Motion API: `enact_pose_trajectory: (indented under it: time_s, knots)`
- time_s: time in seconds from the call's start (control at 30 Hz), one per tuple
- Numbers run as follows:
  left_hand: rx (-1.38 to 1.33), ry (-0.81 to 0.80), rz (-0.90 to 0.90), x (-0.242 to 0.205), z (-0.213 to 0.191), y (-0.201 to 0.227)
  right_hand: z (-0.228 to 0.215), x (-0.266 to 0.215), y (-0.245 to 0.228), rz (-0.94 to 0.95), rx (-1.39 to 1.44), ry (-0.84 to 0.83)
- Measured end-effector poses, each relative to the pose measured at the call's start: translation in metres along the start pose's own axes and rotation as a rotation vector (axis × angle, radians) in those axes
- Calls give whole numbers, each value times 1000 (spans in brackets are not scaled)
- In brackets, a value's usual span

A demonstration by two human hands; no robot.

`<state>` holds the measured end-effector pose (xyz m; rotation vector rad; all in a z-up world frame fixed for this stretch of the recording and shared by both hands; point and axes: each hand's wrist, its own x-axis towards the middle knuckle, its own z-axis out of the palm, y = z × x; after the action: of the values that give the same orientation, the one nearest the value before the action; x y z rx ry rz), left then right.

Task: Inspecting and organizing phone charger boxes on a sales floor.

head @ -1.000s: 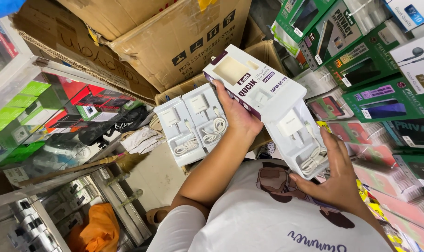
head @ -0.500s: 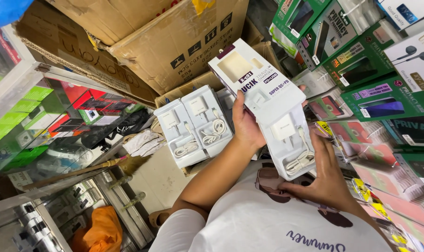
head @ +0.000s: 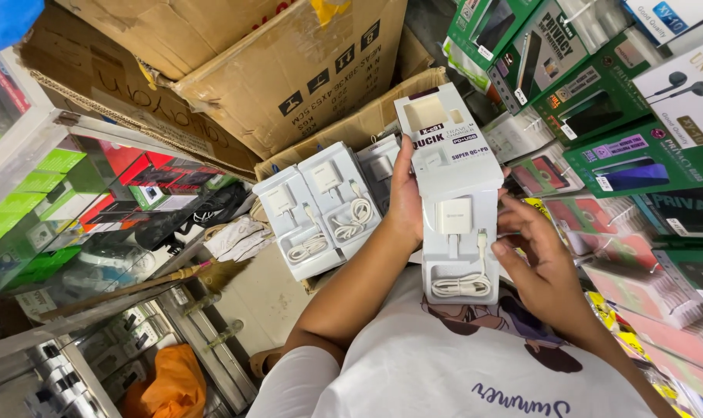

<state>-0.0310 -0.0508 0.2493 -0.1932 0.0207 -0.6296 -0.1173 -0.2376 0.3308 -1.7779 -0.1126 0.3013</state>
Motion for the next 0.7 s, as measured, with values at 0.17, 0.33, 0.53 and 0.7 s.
enact_pose_trajectory:
  time_s: [0.17, 0.33, 0.53, 0.7]
  knots:
    - [-30, -16, -46, 2, -4, 2, 9, 6, -3, -100, 50, 82]
    - [-29, -31, -66, 2, -9, 2, 13, 10, -12, -197, -108, 91]
    - [51, 20, -56, 1, -26, 5, 12, 12, -9, -206, -103, 82]
    - [10, 60, -104, 0, -7, 0, 4, 19, -16, -210, -160, 30]
